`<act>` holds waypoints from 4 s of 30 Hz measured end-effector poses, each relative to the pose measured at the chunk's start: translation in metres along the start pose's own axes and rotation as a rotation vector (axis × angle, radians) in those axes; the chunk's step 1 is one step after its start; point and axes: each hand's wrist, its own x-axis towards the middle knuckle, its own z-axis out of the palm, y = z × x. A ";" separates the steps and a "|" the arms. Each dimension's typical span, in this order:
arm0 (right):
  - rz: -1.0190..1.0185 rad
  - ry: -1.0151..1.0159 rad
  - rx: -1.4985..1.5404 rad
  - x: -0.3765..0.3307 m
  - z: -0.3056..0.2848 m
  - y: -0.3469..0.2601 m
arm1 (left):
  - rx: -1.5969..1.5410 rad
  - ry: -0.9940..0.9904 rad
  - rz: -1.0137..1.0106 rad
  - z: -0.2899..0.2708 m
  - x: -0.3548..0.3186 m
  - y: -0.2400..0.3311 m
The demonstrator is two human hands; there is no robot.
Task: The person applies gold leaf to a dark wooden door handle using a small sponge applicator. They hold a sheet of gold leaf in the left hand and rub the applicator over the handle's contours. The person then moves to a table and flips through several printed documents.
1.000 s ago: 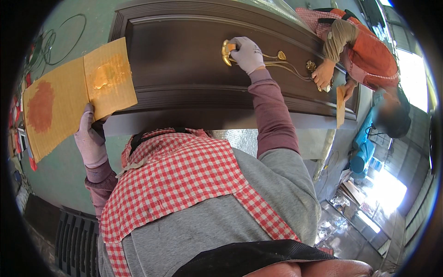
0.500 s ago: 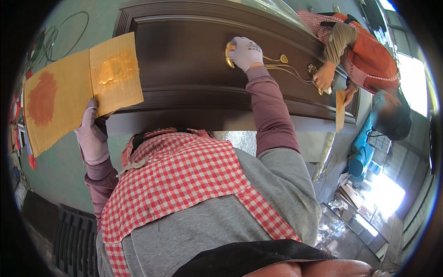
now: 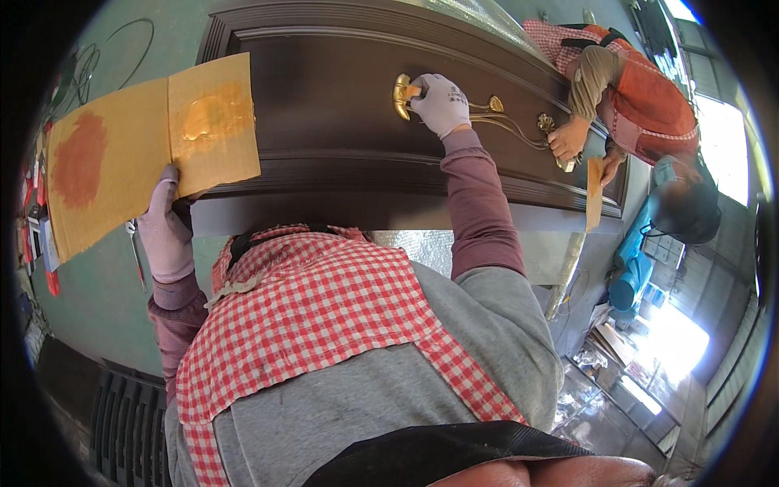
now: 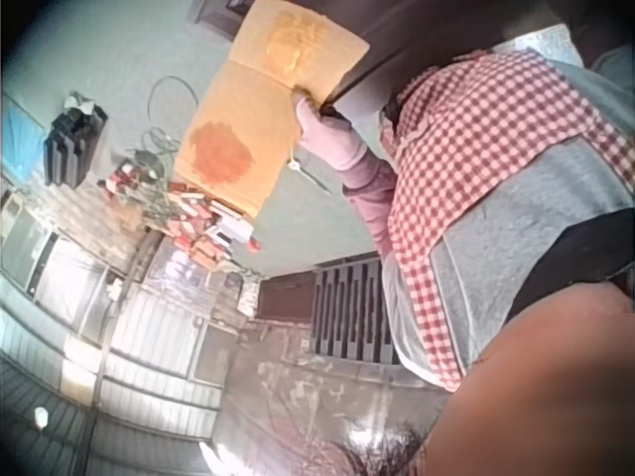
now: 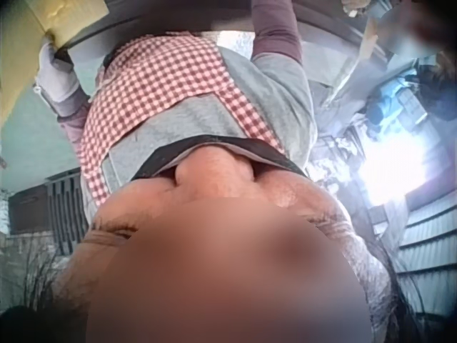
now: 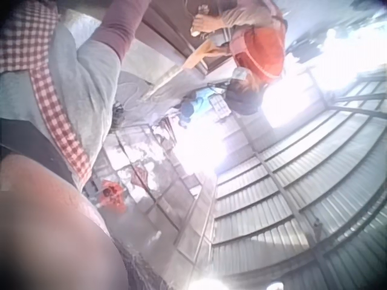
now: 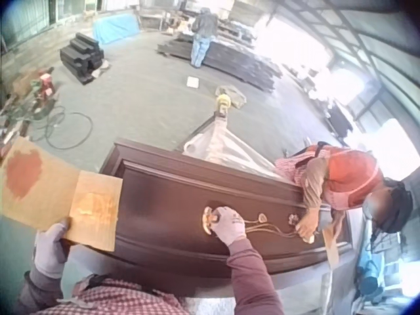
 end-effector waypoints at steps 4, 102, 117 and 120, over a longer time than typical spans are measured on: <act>-0.052 -0.005 0.006 -0.004 0.002 -0.003 | -0.107 -0.011 -0.072 0.005 -0.001 0.006; 0.114 -0.108 -0.014 0.051 0.003 0.008 | -0.219 -0.303 -0.092 0.089 0.023 -0.024; 0.116 0.071 0.168 0.025 0.005 0.032 | -0.140 -0.270 -0.007 0.087 0.024 -0.018; 0.016 0.081 0.193 0.025 0.013 0.025 | -0.161 -0.229 0.023 0.090 0.023 -0.023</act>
